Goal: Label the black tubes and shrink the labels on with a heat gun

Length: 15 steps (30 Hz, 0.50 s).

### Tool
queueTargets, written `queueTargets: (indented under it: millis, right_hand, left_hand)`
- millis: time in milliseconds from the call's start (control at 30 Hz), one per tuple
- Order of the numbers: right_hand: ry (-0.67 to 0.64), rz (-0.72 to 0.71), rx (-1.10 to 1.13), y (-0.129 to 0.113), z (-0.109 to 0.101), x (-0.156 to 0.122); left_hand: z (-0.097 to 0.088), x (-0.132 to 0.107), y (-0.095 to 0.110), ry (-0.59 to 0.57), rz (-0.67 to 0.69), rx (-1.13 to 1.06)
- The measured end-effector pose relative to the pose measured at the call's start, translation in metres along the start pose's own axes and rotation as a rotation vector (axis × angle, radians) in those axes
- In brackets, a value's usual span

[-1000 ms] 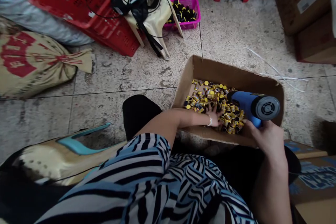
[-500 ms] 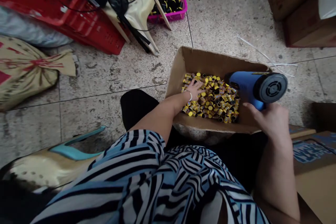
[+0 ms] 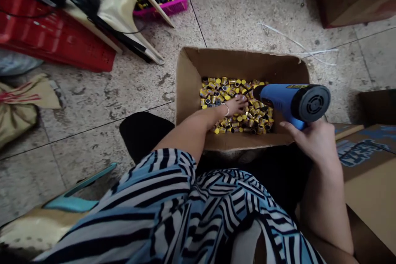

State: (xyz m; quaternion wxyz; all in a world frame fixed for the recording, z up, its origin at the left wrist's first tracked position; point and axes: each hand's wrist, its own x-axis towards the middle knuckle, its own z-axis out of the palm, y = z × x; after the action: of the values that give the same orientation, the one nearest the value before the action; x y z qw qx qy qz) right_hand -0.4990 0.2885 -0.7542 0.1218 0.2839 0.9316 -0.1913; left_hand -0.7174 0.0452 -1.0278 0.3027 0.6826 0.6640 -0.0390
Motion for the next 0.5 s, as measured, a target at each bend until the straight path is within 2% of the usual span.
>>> queueTargets:
  millis: [133,267,367,433,500]
  right_hand:
    - [-0.009,0.084,-0.064,0.023,-0.001,-0.007]
    - [0.006,0.105,-0.042,0.039,-0.003,-0.016]
    - [-0.006,0.093,-0.021,0.045,-0.005,-0.021]
    - [-0.033,0.073,-0.021,0.047,-0.006,-0.024]
    - [-0.080,0.034,-0.019,0.046,-0.006,-0.026]
  left_hand:
    - [-0.010,-0.006,-0.040,0.015,-0.231,0.028]
    - [-0.033,-0.016,-0.059,-0.049,-0.472,-0.010]
    - [-0.051,-0.037,-0.074,-0.102,-0.608,-0.022]
    - [-0.056,-0.052,-0.078,-0.125,-0.666,0.028]
    - [-0.053,-0.060,-0.065,-0.073,-0.656,0.057]
